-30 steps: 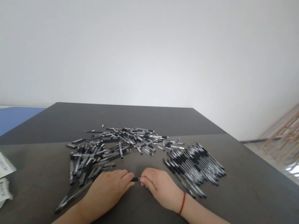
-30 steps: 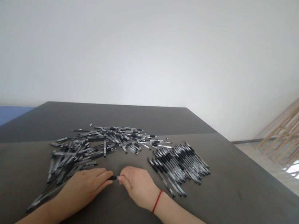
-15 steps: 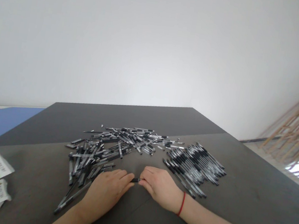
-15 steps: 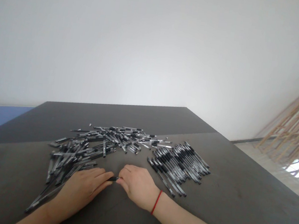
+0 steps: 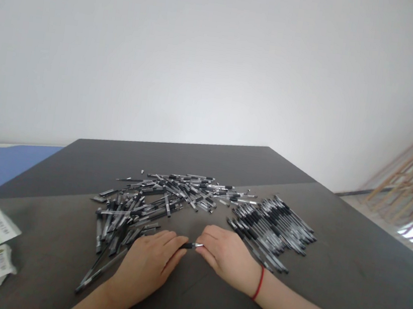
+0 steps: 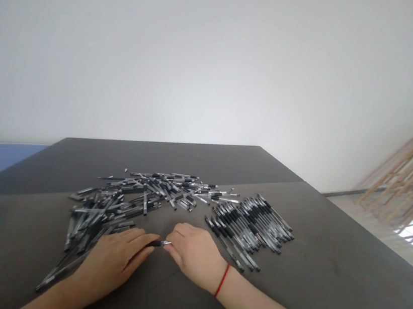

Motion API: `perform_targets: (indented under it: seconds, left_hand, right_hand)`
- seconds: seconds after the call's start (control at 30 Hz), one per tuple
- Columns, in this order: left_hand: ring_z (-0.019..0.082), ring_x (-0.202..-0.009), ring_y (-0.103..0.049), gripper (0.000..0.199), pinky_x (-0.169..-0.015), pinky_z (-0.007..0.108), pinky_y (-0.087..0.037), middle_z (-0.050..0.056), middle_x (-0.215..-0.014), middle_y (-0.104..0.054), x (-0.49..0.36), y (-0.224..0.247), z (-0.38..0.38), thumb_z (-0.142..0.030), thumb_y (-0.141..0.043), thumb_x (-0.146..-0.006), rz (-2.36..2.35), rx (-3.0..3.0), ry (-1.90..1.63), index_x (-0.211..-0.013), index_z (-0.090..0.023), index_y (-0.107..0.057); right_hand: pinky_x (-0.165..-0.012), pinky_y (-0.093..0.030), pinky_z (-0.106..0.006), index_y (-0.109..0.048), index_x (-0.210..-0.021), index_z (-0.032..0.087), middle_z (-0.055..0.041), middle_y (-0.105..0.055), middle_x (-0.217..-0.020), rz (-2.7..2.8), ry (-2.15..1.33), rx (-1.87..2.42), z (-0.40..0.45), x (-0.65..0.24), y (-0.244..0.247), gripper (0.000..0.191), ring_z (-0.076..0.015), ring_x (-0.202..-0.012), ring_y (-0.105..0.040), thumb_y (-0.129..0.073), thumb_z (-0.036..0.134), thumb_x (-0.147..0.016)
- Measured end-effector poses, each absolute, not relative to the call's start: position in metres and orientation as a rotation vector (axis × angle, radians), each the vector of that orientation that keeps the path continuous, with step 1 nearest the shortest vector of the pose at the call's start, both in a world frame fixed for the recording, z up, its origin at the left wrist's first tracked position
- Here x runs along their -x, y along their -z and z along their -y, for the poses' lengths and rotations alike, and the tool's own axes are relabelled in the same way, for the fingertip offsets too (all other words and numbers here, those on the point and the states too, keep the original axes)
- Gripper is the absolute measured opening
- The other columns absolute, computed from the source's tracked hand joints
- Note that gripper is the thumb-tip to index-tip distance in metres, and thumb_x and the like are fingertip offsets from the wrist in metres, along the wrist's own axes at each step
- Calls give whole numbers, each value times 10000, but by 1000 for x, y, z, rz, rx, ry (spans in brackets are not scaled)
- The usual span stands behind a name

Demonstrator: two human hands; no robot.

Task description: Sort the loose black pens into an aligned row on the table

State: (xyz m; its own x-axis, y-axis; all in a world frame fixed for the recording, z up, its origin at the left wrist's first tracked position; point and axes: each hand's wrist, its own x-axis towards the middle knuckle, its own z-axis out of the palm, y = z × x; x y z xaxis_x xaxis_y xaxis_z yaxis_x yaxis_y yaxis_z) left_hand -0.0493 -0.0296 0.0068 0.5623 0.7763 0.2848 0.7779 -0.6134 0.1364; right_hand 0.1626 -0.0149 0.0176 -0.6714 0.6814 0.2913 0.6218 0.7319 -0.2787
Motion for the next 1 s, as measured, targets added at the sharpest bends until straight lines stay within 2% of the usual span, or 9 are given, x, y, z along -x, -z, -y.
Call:
perform_targets:
  seconds: [0.2,0.43,0.63,0.8,1.0]
  left_hand:
    - [158,-765,-593,197,-647,261,-428,-3,-813,-625,48,-6,31,-297,-433,-927,1287,2748,560,-1059,-242,-569]
    - [178,-738,-606,184,-627,287,-458,0,-810,-637,48,-7,30,-280,-461,-915,1227,2740,519,-1053,-223,-569]
    - [185,-752,-606,185,-655,300,-467,3,-821,-641,51,-5,30,-281,-488,-902,1204,2751,520,-1058,-222,-569]
    - [173,-776,-605,165,-673,284,-453,-2,-840,-639,51,-1,29,-270,-487,-896,1304,2773,560,-1037,-241,-569]
    - [169,-797,-590,112,-703,281,-451,8,-862,-629,49,-6,29,-272,-509,-865,1493,2814,628,-943,-220,-572]
  right_hand:
    - [-710,-383,-279,-557,-837,174,-40,-562,-851,2624,-128,968,16,-166,-18,218,-167,-819,-502,-413,297,-945]
    - [-686,-362,-271,-528,-770,169,-29,-563,-810,2634,-162,933,15,-165,-13,255,-156,-779,-493,-396,289,-951]
    - [-682,-359,-263,-531,-758,170,-22,-558,-769,2628,-242,921,14,-166,-10,288,-148,-752,-500,-369,297,-961]
    - [-679,-363,-258,-545,-837,174,-24,-564,-816,2563,-277,980,15,-164,-13,211,-149,-772,-512,-423,311,-940]
    - [-682,-370,-266,-537,-818,179,-32,-556,-831,2552,-178,1002,14,-164,-16,204,-159,-791,-511,-428,303,-938]
